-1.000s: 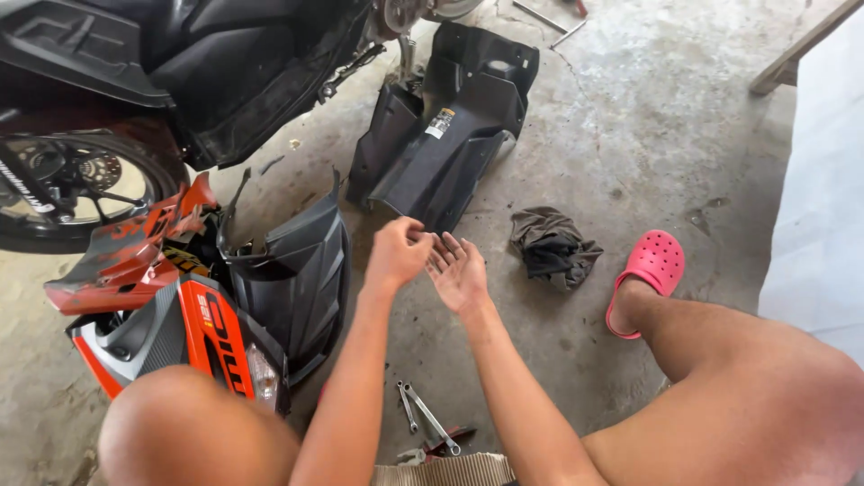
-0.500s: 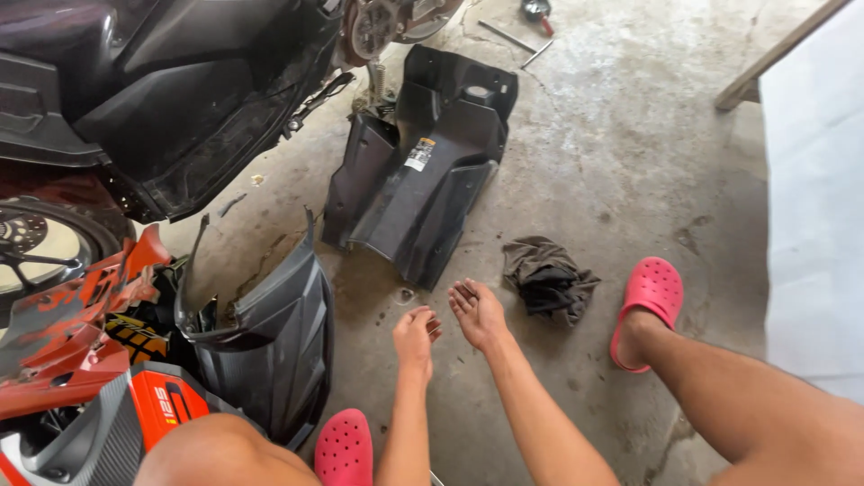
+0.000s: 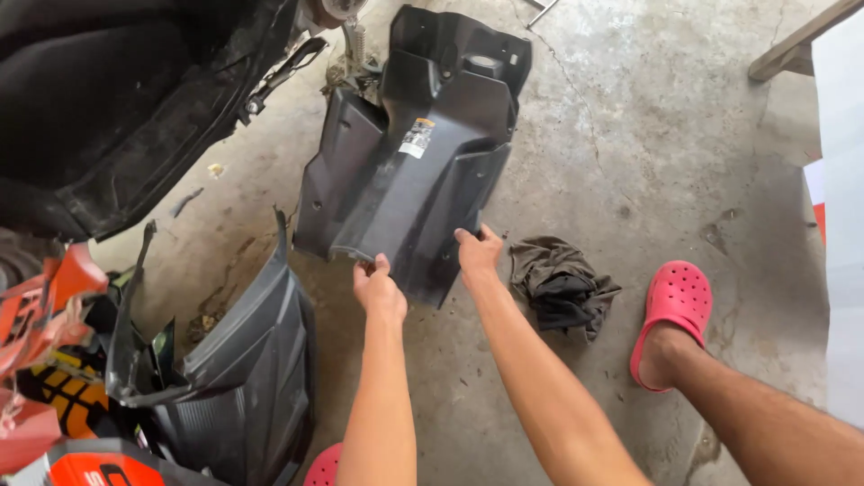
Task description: Inspecting and handling motorcycle fairing components and a piece of black material on the floor.
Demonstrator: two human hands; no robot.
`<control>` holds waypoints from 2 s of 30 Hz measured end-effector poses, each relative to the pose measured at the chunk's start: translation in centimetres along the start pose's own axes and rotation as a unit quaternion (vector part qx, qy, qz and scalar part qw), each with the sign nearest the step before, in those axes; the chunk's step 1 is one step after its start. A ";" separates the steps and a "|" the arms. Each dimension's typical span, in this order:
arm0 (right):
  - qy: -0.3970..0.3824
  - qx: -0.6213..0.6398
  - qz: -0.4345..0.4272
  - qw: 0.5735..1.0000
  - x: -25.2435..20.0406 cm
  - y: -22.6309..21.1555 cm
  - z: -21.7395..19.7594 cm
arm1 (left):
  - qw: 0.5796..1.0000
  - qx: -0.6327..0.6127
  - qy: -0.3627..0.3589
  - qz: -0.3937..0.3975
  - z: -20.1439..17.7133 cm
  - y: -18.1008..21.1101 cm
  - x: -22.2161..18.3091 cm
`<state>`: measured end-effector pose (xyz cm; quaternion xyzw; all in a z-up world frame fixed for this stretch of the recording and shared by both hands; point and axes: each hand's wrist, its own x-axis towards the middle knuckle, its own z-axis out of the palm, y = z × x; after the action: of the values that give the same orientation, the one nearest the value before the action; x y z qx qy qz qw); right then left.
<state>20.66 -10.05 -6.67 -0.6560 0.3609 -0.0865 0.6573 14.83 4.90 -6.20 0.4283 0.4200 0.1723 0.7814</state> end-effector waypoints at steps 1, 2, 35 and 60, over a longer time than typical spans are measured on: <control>0.001 -0.002 -0.003 1.000 -0.8 -1.2 -0.6 | 1.000 -0.003 -0.001 -0.002 0.8 1.9 -2.0; 0.017 0.021 -0.035 0.999 -1.7 -2.5 -1.3 | 0.999 -0.032 -0.020 -0.004 1.5 3.9 -4.2; 0.026 -0.390 -0.173 0.904 -3.9 1.1 -25.0 | 0.962 -0.233 0.048 -0.134 -13.7 9.5 -25.9; -0.011 -0.481 0.084 0.872 -6.9 -8.9 -35.6 | 0.979 -0.043 0.087 -0.177 -8.7 9.5 -28.0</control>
<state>-2.05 -35.62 8.39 -0.8593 0.4044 0.1605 0.2688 -7.76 -2.76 13.34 0.2968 0.5474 0.0856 0.7777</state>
